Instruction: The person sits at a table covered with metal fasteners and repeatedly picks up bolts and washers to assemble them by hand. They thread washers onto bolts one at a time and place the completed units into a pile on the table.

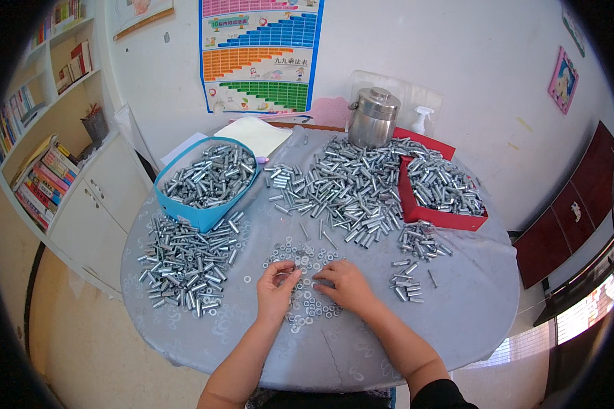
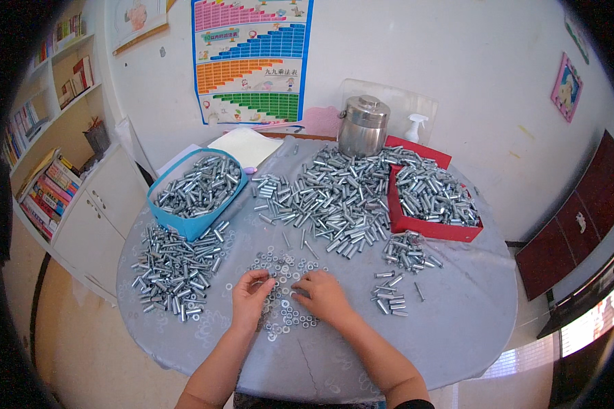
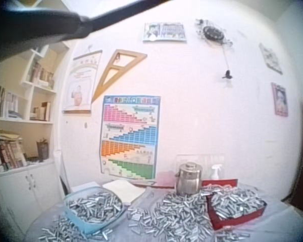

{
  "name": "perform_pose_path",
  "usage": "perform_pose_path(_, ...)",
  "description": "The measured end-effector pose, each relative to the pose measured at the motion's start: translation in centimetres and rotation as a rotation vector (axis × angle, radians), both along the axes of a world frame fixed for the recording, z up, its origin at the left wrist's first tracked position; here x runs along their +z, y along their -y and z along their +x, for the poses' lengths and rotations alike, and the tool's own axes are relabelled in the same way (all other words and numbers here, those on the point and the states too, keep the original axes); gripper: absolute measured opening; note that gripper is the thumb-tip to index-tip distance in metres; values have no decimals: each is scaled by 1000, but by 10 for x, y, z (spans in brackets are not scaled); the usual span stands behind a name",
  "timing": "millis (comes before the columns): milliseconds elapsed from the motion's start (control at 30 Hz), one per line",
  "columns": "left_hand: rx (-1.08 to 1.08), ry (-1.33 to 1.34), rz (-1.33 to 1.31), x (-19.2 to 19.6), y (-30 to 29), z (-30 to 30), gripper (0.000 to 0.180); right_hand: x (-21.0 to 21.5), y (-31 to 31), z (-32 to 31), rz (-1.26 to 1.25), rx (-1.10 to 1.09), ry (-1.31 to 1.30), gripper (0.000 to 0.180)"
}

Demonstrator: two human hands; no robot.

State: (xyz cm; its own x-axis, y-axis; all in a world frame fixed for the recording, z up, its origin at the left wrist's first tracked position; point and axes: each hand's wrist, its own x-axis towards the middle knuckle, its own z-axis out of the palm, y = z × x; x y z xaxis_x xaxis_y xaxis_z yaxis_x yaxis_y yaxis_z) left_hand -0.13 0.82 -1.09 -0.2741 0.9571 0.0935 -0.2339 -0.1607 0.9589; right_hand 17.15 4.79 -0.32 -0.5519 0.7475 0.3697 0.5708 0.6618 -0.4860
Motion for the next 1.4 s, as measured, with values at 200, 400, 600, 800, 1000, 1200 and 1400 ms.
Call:
perform_pose_path(200, -34, 45, -8, -2, 1, 0, 21, 0, 0, -1, -79, -9, 44, 15)
perform_pose_path(400, -39, 104, -64, -1, 0, 1, 19, 1, 2, 0, -175, -24, -54, 15)
perform_pose_path(600, -43, 116, -43, -5, -1, 1, 19, 4, 3, 1, -107, -21, 23, 17)
perform_pose_path(800, -42, 208, -35, 1, -1, 0, 27, 14, 5, -2, -557, -88, -319, 13)
perform_pose_path(1000, -84, 283, -147, 5, 1, -2, 19, 9, 4, -3, -696, -46, -589, 11)
perform_pose_path(1200, -140, 427, -272, 5, 2, -4, 18, 11, 5, -3, -641, -66, -686, 11)
perform_pose_path(1400, -196, 474, -342, 4, 3, -2, 18, 14, 4, -4, -191, -71, -473, 14)
